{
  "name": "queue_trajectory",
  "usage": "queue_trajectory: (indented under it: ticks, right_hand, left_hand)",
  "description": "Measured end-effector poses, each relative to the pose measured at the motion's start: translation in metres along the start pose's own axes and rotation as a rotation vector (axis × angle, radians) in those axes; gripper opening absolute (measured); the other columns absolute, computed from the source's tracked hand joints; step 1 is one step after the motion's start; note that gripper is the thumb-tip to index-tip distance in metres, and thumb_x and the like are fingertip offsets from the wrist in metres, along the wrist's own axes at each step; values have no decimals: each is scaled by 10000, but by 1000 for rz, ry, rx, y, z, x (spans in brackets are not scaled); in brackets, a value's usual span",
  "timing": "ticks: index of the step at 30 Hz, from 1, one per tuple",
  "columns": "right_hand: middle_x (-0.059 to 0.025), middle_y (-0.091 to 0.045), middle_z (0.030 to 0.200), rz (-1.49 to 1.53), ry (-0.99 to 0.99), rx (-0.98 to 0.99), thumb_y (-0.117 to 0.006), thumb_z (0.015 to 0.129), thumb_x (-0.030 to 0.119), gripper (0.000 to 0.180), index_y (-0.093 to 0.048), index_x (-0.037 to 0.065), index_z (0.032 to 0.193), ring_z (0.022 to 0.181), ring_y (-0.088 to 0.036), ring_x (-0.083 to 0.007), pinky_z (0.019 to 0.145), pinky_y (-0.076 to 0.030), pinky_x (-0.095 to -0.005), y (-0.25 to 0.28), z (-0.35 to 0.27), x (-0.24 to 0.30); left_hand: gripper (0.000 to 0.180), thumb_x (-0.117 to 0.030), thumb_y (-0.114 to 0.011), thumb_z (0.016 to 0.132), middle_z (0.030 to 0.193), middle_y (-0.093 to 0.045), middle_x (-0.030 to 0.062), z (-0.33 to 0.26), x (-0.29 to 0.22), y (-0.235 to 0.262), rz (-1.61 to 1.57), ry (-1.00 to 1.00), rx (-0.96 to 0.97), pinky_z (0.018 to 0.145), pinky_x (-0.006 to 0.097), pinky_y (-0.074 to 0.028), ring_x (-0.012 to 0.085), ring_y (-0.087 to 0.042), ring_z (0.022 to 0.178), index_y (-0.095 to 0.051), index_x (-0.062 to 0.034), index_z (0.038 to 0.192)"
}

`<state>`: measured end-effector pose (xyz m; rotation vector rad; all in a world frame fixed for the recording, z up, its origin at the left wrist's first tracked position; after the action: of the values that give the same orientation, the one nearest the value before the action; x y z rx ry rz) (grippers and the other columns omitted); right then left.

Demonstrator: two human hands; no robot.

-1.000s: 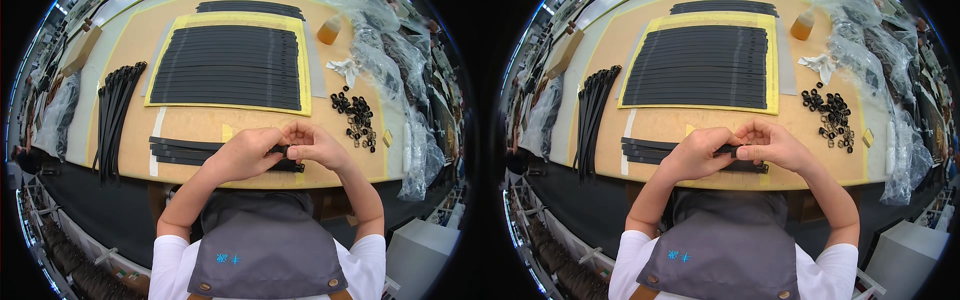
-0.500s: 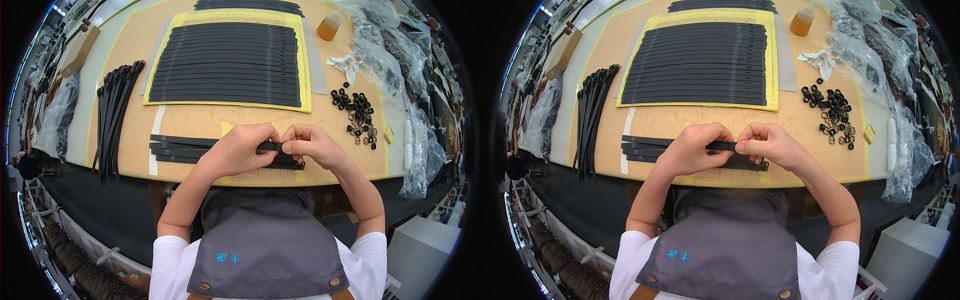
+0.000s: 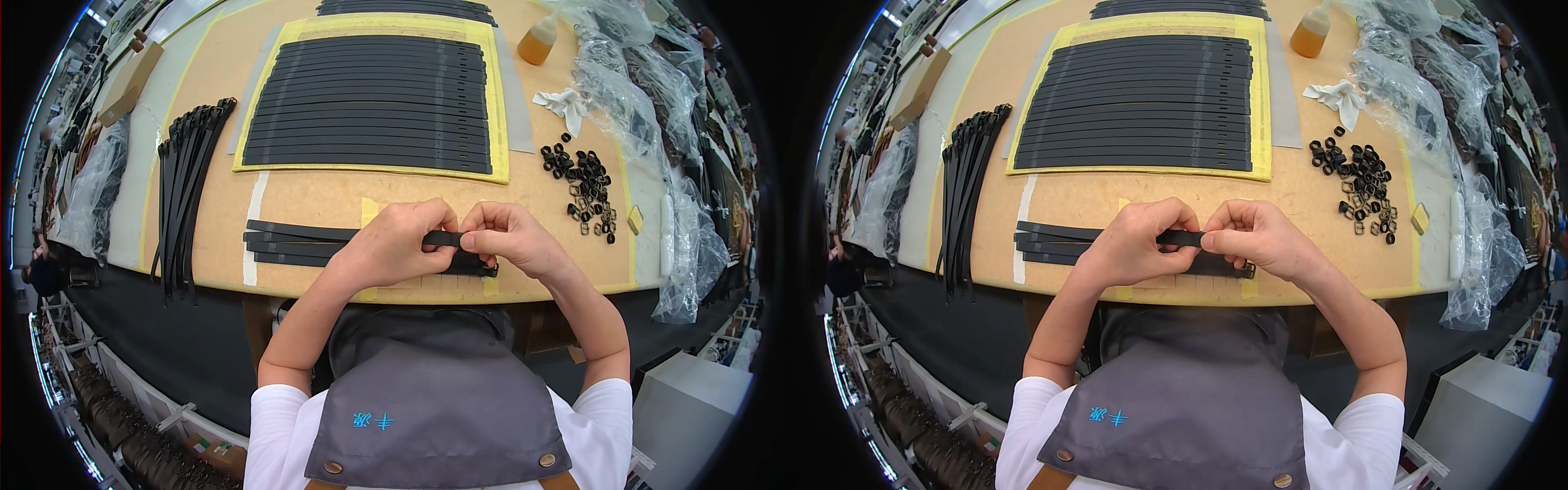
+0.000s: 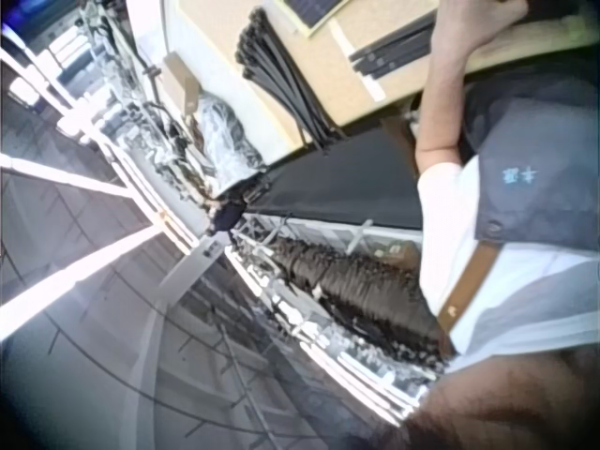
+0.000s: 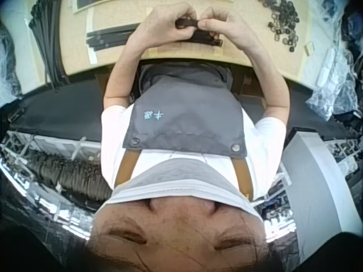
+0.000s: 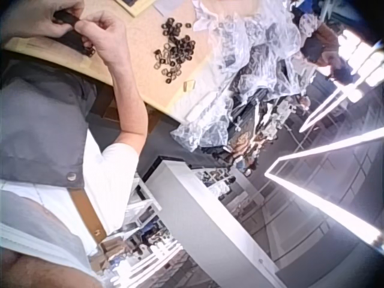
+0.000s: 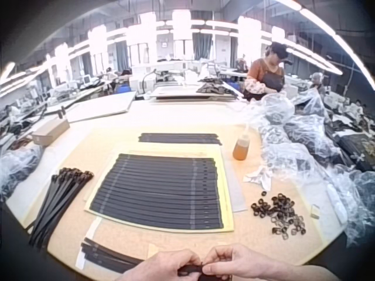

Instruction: The person assembles black straps by inserting small black plastic buckles into the ends of the straps. They pick up a strap and a buckle, align them, and press the buckle into the strap's end. The person repeats this process for multiple straps, stacking the finished items on the table.

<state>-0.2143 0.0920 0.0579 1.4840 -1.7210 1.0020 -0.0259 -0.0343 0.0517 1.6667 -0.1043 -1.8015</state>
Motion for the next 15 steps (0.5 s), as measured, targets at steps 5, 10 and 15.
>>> queue_trajectory:
  ticks: [5,10,15]
  right_hand:
    - [28,-649,820,-32,2,-17,-784,916,215,202,-684,49,973,686,-580,-49,614,-483,-225,-4,2,4]
    - [42,-619,744,-89,20,-62,-763,918,160,158,-661,45,954,641,-581,-44,573,-457,-214,-9,1,1]
    - [9,-630,773,-75,58,-53,-731,913,116,117,-659,30,947,616,-576,-58,553,-471,-214,-12,-2,-3]
  left_hand:
    - [205,-26,-769,783,847,-715,96,-2,0,1,-32,15,-11,626,287,-597,169,-718,756,-663,5,956]
    - [208,-77,-755,822,879,-727,107,-5,1,1,-93,27,29,676,317,-611,227,-723,765,-674,-15,1003]
    - [180,-98,-741,842,834,-695,106,-10,6,0,-90,-176,3,622,378,-544,267,-682,679,-667,-54,1000]
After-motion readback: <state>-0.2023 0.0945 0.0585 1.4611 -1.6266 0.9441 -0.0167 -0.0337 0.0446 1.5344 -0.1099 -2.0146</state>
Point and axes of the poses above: each hand's wrist, its own z-axis towards the middle knuckle, its own y-axis out of the back of the hand, x = y × z, the point moved 1 cm from there along z, towards the middle knuckle
